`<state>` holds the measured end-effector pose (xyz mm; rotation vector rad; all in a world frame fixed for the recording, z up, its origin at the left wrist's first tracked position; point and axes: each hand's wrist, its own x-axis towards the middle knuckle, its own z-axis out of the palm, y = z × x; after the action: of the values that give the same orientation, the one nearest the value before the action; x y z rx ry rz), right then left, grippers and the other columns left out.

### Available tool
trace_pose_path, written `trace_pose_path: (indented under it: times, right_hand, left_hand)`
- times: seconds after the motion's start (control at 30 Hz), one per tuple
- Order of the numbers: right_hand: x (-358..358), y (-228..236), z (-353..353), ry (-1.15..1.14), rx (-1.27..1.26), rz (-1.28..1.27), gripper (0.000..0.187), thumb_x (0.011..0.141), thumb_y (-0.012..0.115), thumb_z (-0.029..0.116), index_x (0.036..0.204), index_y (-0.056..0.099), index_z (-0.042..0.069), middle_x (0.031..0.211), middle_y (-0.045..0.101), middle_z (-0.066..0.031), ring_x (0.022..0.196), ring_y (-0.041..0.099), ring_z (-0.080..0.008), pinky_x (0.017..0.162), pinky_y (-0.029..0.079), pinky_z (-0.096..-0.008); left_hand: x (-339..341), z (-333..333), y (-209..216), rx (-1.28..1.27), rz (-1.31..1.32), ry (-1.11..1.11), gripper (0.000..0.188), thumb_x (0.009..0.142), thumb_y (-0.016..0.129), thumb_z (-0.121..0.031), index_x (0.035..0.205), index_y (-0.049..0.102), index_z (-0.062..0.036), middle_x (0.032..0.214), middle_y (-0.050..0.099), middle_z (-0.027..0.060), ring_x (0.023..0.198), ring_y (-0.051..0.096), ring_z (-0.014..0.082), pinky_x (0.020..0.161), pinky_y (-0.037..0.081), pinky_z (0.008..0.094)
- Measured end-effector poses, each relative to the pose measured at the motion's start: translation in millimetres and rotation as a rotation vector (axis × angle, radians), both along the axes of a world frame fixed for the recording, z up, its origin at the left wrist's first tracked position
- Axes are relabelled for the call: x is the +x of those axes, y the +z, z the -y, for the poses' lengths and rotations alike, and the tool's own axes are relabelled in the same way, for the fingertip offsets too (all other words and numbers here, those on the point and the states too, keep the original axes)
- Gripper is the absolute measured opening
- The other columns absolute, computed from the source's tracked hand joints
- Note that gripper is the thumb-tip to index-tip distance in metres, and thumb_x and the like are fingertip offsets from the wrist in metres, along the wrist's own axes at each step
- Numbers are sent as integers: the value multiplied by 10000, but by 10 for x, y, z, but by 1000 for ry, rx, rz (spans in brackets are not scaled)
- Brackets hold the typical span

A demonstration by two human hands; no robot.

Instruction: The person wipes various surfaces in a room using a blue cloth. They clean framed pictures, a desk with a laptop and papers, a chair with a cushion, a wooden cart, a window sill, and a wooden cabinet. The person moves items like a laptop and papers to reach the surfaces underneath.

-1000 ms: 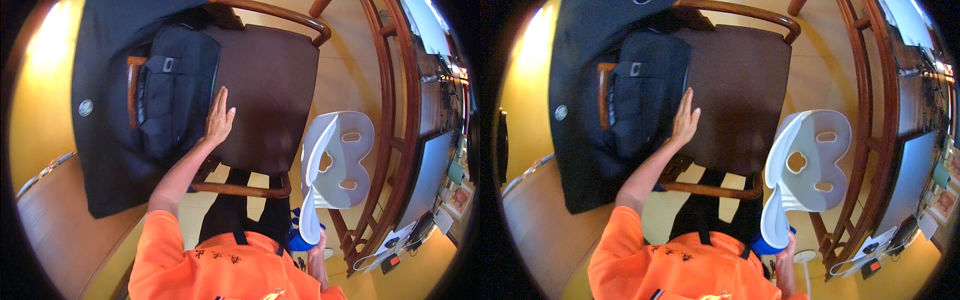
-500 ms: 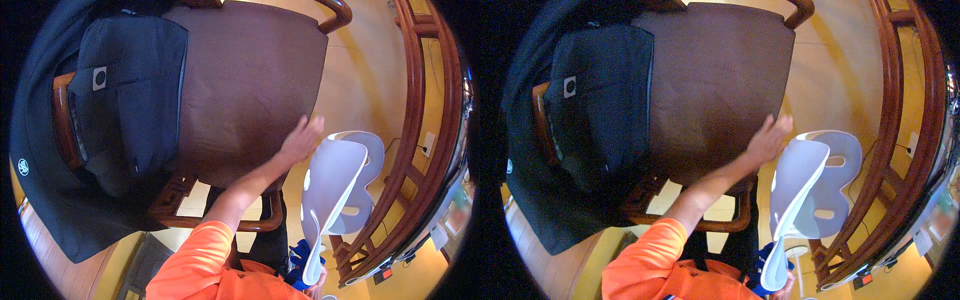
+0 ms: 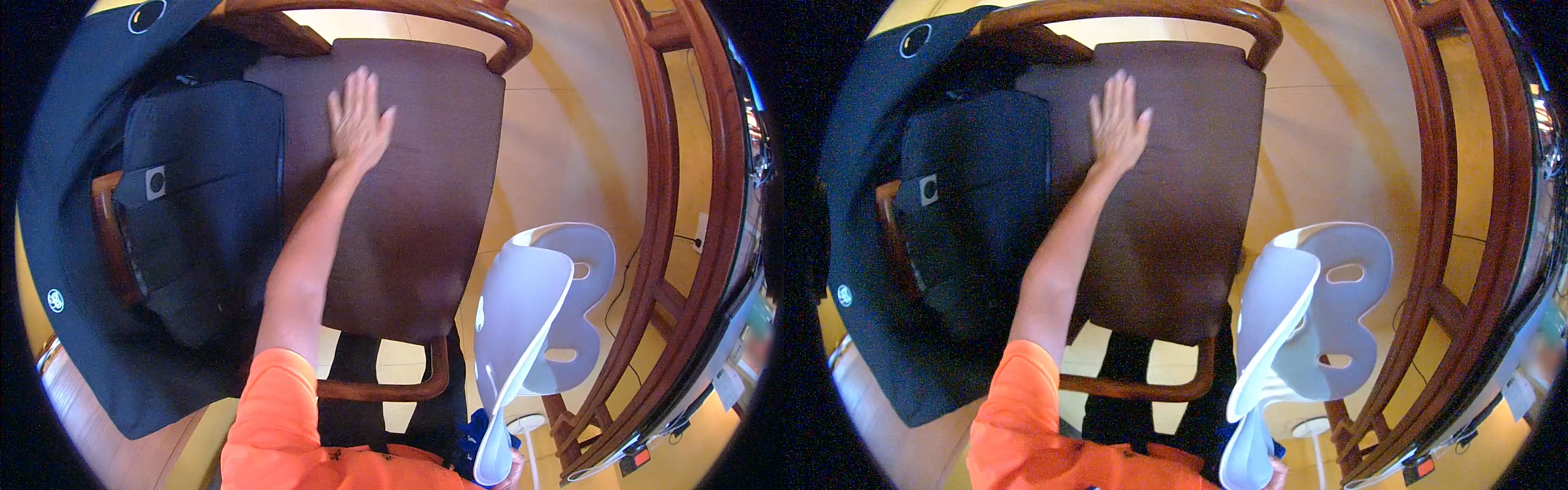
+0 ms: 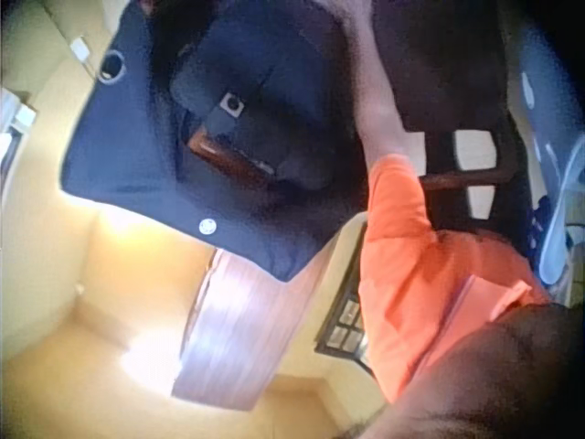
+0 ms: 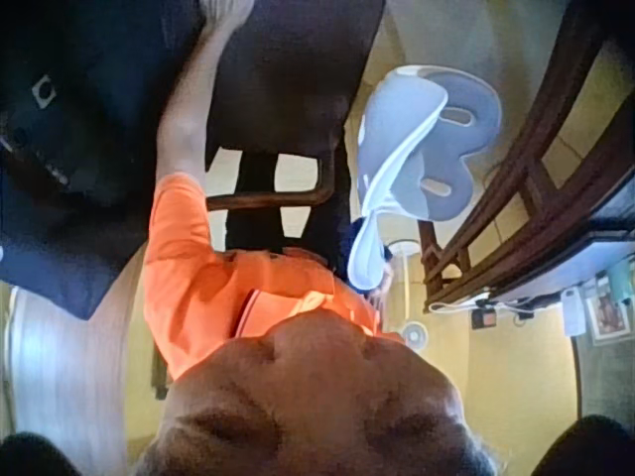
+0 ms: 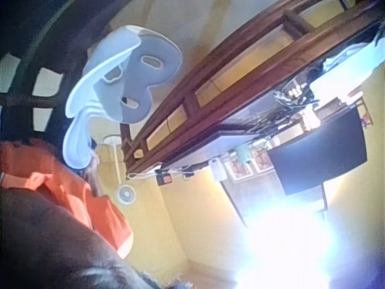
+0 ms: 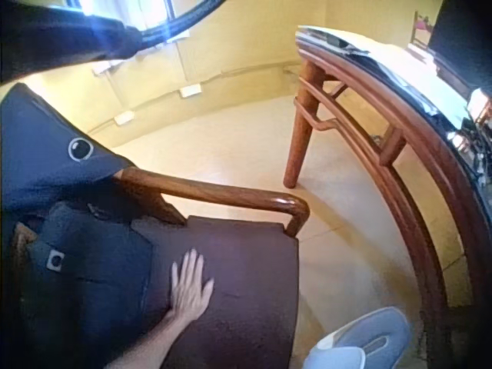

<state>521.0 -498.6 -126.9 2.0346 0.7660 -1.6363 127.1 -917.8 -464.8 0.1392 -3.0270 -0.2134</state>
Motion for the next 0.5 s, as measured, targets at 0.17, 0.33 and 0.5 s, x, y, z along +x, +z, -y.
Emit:
trace_pose_path:
  times: [0.17, 0.33, 0.5]
  right_hand:
    - [-71, -39, -44, 13, -9, 11, 571, 740, 642, 191, 1237, 551, -77, 1116, 666, -206, 961, 679, -316, 876, 568, -428]
    - [-30, 16, -68, 25, -28, -12, 568, 742, 643, 188, 1235, 551, -78, 1114, 667, -205, 961, 679, -315, 876, 567, -427]
    - [-39, 29, -150, 90, -75, -52, 564, 744, 644, 184, 1234, 552, -79, 1112, 668, -204, 961, 679, -314, 877, 567, -427]
  left_hand:
    - [-398, -1384, 197, -97, 93, -203, 677, 982, 344, -486, 1531, 237, -105, 1610, 161, 117, 1483, 134, 290, 1151, 127, 573]
    - [1250, -1972, 358, 271, 169, -563, 736, 901, 540, -443, 1494, 324, -64, 1595, 215, 118, 1475, 185, 259, 1172, 127, 555]
    - [2670, -1227, 330, 343, 534, -598, 727, 921, 524, -454, 1510, 297, -93, 1602, 208, 69, 1492, 131, 220, 1179, 84, 545]
